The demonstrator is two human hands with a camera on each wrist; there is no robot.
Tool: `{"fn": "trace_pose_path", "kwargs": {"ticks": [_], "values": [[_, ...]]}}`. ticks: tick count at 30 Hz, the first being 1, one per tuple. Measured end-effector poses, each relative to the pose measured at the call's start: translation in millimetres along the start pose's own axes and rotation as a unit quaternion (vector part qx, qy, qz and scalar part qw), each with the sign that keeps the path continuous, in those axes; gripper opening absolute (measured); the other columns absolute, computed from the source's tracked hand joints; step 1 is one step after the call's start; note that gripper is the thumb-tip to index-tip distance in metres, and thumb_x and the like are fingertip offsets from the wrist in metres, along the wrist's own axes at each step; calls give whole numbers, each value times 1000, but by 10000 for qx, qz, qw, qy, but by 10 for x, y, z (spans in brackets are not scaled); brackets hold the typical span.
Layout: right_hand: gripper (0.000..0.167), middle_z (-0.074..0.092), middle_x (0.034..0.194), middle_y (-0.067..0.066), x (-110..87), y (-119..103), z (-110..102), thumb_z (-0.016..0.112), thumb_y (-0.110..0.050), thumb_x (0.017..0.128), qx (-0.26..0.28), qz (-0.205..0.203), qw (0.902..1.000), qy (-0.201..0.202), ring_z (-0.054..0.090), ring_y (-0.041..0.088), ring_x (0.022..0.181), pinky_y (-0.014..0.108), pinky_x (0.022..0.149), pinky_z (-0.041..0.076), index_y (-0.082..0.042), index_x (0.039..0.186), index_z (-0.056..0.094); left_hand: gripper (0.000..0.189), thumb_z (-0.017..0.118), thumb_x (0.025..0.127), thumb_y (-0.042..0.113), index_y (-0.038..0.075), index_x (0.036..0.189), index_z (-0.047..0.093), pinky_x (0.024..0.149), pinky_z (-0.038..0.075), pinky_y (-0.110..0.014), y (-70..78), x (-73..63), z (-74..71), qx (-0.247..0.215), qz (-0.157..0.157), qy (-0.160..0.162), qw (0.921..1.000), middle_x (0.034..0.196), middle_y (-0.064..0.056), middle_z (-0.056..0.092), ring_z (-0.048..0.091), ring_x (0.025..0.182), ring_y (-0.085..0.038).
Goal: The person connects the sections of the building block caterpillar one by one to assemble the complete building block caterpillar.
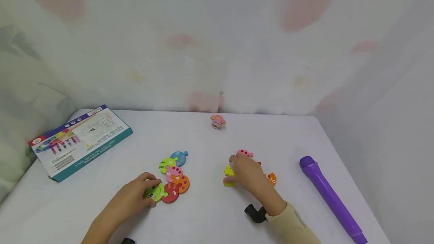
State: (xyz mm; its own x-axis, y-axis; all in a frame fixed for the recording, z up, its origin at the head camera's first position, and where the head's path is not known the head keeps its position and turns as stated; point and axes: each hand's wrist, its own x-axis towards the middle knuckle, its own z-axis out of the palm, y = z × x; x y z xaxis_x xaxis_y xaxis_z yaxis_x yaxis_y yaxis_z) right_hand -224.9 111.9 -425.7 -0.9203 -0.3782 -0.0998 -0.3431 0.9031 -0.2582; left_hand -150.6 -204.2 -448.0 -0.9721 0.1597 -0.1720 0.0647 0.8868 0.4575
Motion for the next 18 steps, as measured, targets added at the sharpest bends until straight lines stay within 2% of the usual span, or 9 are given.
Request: {"fn": "trace_pose_path", "kwargs": {"ticks": [4, 10, 15, 18], "values": [[71, 59, 105, 5, -66, -38, 131, 80, -50, 60, -240, 134, 9996, -93, 54, 16, 82, 30, 62, 49, -8, 113, 59, 55, 84, 64, 20, 9, 114, 66, 89, 47, -43, 3, -11, -10, -72, -36, 31, 10000, 111, 2, 55, 54, 98, -17], [62, 58, 97, 5, -36, -110, 217, 81, -41, 66, -224, 271, 9994, 54, 51, 17, 77, 29, 61, 48, -6, 113, 60, 55, 83, 65, 21, 10, 116, 65, 90, 46, -43, 17, -13, -13, -93, -53, -4, 9999, 113, 2, 54, 54, 99, -18], [56, 57, 98, 5, 73, -192, 224, 81, -35, 68, -68, 42, 9999, 147, 51, 16, 78, 29, 66, 50, -7, 112, 63, 55, 83, 65, 20, 9, 115, 65, 89, 47, -43, 18, -12, -15, -113, -34, 13, 9999, 113, 2, 54, 54, 99, -18], [56, 58, 104, 5, 189, -294, 208, 80, -33, 70, 90, -128, 9998, 148, 53, 15, 84, 30, 74, 52, -8, 116, 61, 54, 83, 64, 20, 10, 115, 66, 90, 47, -43, 17, -12, -11, -120, -41, 20, 9999, 113, 2, 54, 54, 99, -17]]}}
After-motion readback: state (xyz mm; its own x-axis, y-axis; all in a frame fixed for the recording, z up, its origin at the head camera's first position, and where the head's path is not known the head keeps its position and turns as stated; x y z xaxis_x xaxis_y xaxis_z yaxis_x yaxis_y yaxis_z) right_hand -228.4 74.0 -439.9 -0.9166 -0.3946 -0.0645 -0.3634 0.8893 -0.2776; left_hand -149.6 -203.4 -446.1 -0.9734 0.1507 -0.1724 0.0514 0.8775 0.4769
